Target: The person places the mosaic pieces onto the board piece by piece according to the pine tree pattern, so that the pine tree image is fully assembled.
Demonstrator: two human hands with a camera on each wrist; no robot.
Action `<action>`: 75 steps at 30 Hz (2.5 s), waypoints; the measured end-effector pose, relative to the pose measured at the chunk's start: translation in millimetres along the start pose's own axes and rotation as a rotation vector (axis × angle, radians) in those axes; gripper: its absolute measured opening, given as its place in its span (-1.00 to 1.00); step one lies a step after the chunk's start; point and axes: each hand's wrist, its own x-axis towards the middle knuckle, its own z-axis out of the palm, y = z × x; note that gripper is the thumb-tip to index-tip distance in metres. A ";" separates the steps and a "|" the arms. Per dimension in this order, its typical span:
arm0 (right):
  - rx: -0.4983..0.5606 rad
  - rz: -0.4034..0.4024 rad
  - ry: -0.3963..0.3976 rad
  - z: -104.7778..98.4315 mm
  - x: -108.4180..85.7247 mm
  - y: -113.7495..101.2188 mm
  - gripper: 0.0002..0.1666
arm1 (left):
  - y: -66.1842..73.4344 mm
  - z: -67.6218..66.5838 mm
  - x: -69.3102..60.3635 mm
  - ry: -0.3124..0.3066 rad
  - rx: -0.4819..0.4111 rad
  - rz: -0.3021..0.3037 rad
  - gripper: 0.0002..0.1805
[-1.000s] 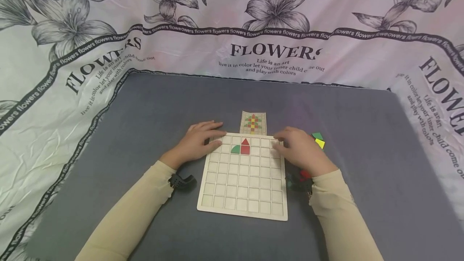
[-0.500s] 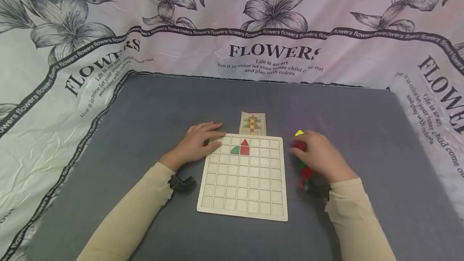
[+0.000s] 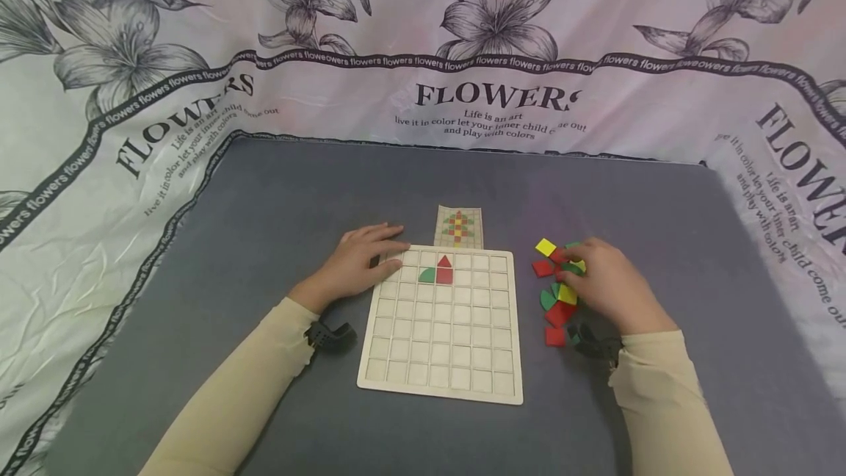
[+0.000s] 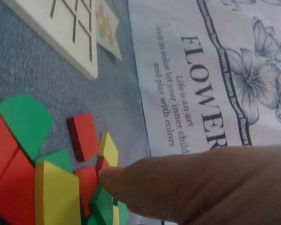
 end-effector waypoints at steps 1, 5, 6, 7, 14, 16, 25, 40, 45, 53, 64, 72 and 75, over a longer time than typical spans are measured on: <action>-0.007 0.004 -0.009 0.0 0.6 1.5 -0.62 | -0.2 -0.2 -0.5 -0.001 0.003 -0.001 -0.52; -0.027 0.024 -0.045 1.5 2.1 7.4 -0.64 | -0.3 -0.7 -1.7 -0.003 0.005 -0.002 -0.52; -0.027 0.031 -0.051 1.6 2.2 8.4 -0.63 | -0.2 -0.8 -1.3 -0.001 0.004 0.001 -0.52; -0.029 0.039 -0.054 1.5 2.4 9.4 -0.63 | 0.3 -1.2 -0.9 0.001 0.002 0.004 -0.52; -0.013 0.073 -0.056 3.5 1.5 11.3 -0.63 | 1.8 -0.2 0.3 0.006 -0.005 0.005 -0.51; -0.012 0.077 -0.046 3.8 1.3 11.4 -0.63 | 1.9 0.0 0.3 0.006 -0.006 0.005 -0.52; 0.010 0.111 -0.029 3.0 0.9 7.4 -0.58 | 0.9 -0.3 1.1 0.002 0.001 0.002 -0.52; 0.095 0.036 0.003 7.7 3.6 -10.7 -0.80 | -0.5 0.4 1.5 0.003 -0.007 0.000 -0.52; 0.117 0.024 -0.007 6.9 8.5 -23.0 -0.77 | -1.7 -0.4 1.8 0.004 -0.002 0.002 -0.51; 0.138 -0.010 -0.019 14.3 17.2 -42.8 -0.81 | 0.1 -0.5 1.9 -0.001 -0.002 -0.004 -0.51; 0.155 -0.059 -0.052 25.8 32.7 -65.9 -0.81 | -1.2 0.9 0.4 0.004 -0.006 -0.003 -0.51; 0.192 -0.074 -0.108 34.1 40.2 -79.1 -0.82 | -1.2 0.6 0.7 0.002 -0.009 -0.003 -0.51; 0.197 -0.075 -0.125 36.9 42.8 -84.1 -0.84 | -1.0 -0.1 1.3 0.001 -0.006 -0.005 -0.51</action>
